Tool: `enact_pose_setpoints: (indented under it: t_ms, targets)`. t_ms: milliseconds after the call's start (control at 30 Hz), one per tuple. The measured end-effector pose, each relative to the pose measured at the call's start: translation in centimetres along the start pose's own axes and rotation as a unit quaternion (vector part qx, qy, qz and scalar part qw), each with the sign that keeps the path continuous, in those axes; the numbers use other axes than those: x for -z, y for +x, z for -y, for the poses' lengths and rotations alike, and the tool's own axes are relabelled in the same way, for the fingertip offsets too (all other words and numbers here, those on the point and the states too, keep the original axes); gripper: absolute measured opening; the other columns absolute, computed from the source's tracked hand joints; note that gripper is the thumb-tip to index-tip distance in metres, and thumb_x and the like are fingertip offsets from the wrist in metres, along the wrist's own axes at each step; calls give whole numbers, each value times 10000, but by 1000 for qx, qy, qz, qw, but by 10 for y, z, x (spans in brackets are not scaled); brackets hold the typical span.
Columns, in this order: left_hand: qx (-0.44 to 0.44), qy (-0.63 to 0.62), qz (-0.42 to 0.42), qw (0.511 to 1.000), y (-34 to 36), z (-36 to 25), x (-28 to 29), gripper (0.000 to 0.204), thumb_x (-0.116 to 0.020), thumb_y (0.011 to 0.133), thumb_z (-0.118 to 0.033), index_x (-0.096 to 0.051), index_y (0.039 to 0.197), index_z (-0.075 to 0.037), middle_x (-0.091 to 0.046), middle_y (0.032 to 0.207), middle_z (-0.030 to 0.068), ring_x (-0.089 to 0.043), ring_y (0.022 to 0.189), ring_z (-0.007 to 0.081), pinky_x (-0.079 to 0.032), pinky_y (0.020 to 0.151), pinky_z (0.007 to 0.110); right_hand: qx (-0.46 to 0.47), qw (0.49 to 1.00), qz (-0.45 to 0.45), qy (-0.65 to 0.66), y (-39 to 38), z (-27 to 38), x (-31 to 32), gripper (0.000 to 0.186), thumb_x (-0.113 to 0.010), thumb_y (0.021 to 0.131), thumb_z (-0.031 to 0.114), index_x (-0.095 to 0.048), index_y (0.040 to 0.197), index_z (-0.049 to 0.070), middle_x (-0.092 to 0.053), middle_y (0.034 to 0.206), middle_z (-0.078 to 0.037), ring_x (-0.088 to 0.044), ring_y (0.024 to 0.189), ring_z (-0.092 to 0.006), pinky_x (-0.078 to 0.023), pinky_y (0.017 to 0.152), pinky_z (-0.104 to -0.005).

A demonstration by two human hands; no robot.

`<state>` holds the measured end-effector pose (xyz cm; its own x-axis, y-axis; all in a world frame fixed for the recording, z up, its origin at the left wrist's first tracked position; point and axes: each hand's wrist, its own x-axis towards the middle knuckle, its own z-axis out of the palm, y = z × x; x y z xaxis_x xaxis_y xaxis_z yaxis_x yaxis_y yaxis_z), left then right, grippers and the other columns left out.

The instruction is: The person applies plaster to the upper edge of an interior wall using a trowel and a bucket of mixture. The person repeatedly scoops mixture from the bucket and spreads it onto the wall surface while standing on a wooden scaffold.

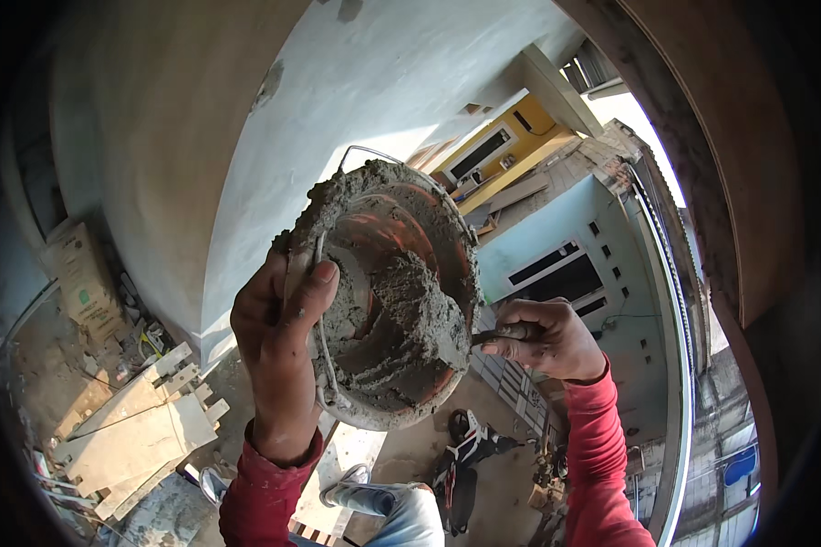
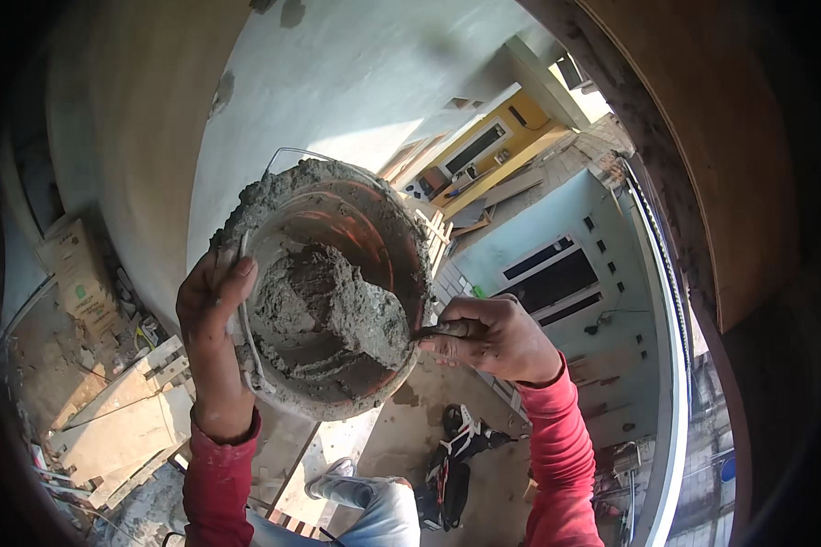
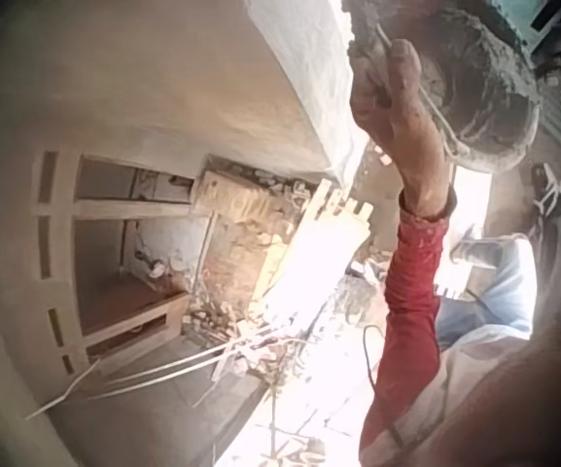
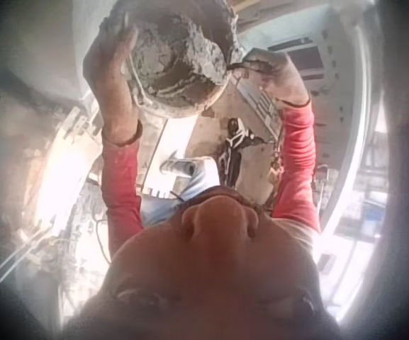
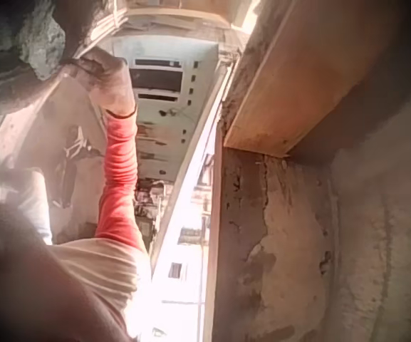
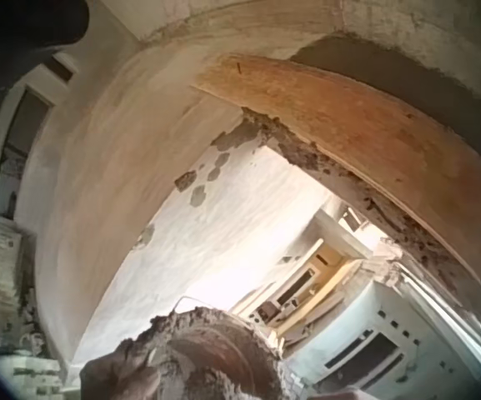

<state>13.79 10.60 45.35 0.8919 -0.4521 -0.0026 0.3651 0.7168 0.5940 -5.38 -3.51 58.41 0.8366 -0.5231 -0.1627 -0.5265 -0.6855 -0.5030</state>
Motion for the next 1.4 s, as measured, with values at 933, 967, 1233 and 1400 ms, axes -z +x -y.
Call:
enact_pose_setpoints:
  t_ms: [933, 967, 1233, 1400]
  targets:
    - [-118, 236, 99, 959, -15, 45, 11, 375, -671, 854, -24, -358, 650, -56, -308, 642, -3, -324, 631, 138, -336, 703, 315, 70, 960, -134, -234, -20, -59, -85, 250, -612, 922, 164, -574, 1089, -18, -583, 881, -135, -603, 753, -258, -461, 636, -347]
    - [-160, 324, 118, 925, -20, 50, 11, 356, -676, 837, -49, -378, 643, -52, -316, 626, 22, -349, 614, 179, -361, 773, 355, 46, 927, -109, -355, -6, -55, -91, 329, -603, 908, 178, -581, 1186, 4, -591, 969, -162, -617, 834, -299, -485, 690, -393]
    - [-288, 347, 221, 865, -42, 69, 22, 252, -699, 788, -101, -513, 619, -84, -465, 679, 34, -516, 704, 229, -237, 1085, 508, 146, 942, -114, -280, -6, -69, -189, 421, -635, 822, 198, -567, 1205, 38, -588, 1181, -183, -604, 1056, -353, -486, 844, -477]
    - [-295, 326, 290, 850, -20, 62, 43, 271, -703, 787, -111, -512, 596, -96, -468, 689, 38, -523, 705, 231, -211, 1125, 503, 113, 953, -47, -278, -6, -47, -194, 438, -677, 797, 167, -578, 1196, 17, -661, 985, -178, -676, 833, -364, -538, 676, -467]
